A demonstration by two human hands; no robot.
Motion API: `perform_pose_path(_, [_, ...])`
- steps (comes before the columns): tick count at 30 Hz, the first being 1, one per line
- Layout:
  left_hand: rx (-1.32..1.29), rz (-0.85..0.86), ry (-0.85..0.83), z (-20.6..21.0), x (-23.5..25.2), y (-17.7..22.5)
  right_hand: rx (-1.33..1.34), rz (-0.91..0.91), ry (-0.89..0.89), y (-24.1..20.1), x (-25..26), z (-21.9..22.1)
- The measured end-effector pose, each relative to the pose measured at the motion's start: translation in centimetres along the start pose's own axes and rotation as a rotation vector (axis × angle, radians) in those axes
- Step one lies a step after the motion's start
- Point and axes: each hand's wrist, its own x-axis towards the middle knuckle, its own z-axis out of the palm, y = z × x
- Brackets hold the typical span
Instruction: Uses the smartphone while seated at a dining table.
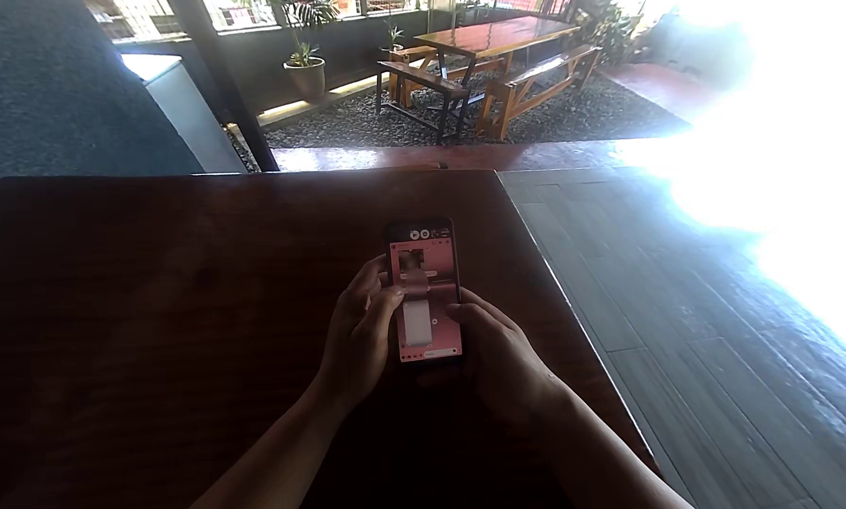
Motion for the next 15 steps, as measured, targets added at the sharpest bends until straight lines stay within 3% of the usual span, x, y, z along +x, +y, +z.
perform_pose_path(15, [0.011,-0.003,0.015,0.04,-0.05,0.17,0.002,0.002,-0.001,0.0,0.07,0.04])
